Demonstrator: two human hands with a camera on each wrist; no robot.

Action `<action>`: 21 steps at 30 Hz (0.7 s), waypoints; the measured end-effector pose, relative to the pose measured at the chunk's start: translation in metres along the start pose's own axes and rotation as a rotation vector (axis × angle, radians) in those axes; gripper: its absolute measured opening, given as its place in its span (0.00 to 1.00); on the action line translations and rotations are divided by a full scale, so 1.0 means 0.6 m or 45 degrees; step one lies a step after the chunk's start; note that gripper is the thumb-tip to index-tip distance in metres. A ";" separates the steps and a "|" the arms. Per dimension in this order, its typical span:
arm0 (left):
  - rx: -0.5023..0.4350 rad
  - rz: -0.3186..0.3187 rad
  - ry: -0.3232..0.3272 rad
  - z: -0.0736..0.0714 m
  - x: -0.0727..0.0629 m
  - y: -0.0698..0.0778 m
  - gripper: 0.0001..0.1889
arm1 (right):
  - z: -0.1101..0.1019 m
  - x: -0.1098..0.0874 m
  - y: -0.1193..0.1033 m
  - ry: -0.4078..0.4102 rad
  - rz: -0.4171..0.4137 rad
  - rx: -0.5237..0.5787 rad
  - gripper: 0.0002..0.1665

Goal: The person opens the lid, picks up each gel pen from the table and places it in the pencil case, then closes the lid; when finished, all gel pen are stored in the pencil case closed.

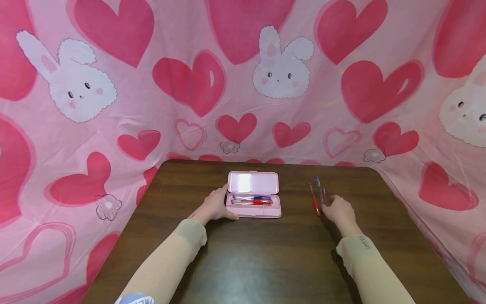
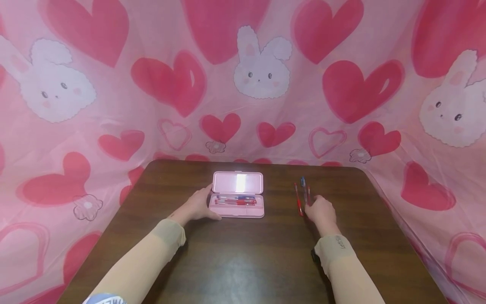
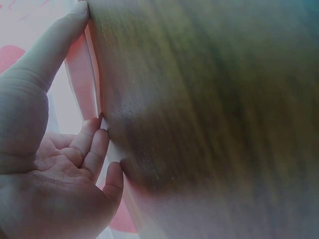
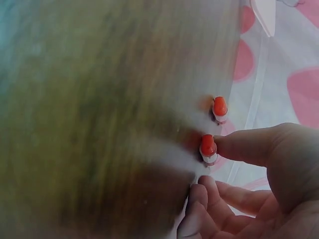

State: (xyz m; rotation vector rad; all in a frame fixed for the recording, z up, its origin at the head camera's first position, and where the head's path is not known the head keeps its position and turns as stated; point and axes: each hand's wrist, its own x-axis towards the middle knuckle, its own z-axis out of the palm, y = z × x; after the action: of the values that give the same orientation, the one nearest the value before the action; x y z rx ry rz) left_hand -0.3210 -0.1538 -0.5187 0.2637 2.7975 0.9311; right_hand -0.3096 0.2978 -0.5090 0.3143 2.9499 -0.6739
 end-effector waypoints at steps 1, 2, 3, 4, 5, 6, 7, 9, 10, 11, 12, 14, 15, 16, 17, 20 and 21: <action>-0.002 -0.001 -0.001 0.000 0.000 0.000 0.71 | 0.000 0.001 0.001 -0.006 0.002 -0.001 0.41; -0.003 -0.002 -0.002 0.001 0.000 -0.001 0.71 | -0.001 0.001 0.002 -0.008 0.004 -0.004 0.41; -0.003 -0.003 -0.003 0.001 0.001 -0.001 0.71 | -0.002 0.001 0.002 -0.011 0.007 -0.001 0.40; -0.003 -0.005 -0.003 0.001 0.001 -0.001 0.71 | -0.003 0.001 0.002 -0.012 0.010 0.000 0.39; -0.003 -0.006 -0.004 0.001 0.001 -0.002 0.71 | -0.004 0.001 0.002 -0.017 0.015 0.008 0.39; -0.003 -0.008 -0.005 0.001 0.002 -0.002 0.71 | -0.006 0.001 0.002 -0.019 0.020 0.012 0.38; -0.003 -0.009 -0.005 0.002 0.002 -0.002 0.71 | -0.007 0.001 0.002 -0.022 0.027 0.015 0.37; -0.001 -0.008 -0.006 0.002 0.002 -0.003 0.71 | -0.009 0.000 0.002 -0.026 0.042 0.024 0.36; 0.001 -0.007 -0.006 0.002 0.002 -0.003 0.71 | -0.010 0.000 0.003 -0.024 0.049 0.028 0.36; 0.005 -0.005 -0.006 0.002 0.002 -0.003 0.71 | -0.010 -0.001 0.003 -0.020 0.054 0.032 0.35; 0.008 -0.004 -0.005 0.002 0.003 -0.003 0.72 | -0.010 -0.002 0.003 -0.012 0.060 0.036 0.34; 0.011 -0.001 -0.004 0.002 0.003 -0.003 0.72 | -0.011 -0.004 0.003 0.007 0.063 0.046 0.33; 0.013 0.000 -0.003 0.002 0.003 -0.002 0.72 | -0.011 -0.004 0.003 0.013 0.065 0.059 0.32; 0.014 0.000 -0.002 0.002 0.003 -0.002 0.72 | -0.011 -0.005 0.003 0.027 0.058 0.064 0.32; 0.016 -0.001 -0.001 0.002 0.003 -0.002 0.72 | -0.011 -0.005 0.002 0.039 0.052 0.076 0.31; 0.019 -0.003 0.000 0.002 0.003 -0.002 0.72 | -0.011 -0.007 -0.001 0.080 0.022 0.117 0.28; 0.021 -0.003 0.000 0.002 0.003 -0.002 0.72 | -0.011 -0.007 -0.002 0.098 0.006 0.127 0.27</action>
State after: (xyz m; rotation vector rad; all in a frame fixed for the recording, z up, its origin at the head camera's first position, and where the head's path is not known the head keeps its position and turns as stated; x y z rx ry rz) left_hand -0.3229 -0.1539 -0.5206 0.2627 2.8058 0.9073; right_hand -0.3059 0.2987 -0.5021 0.3631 2.9927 -0.8286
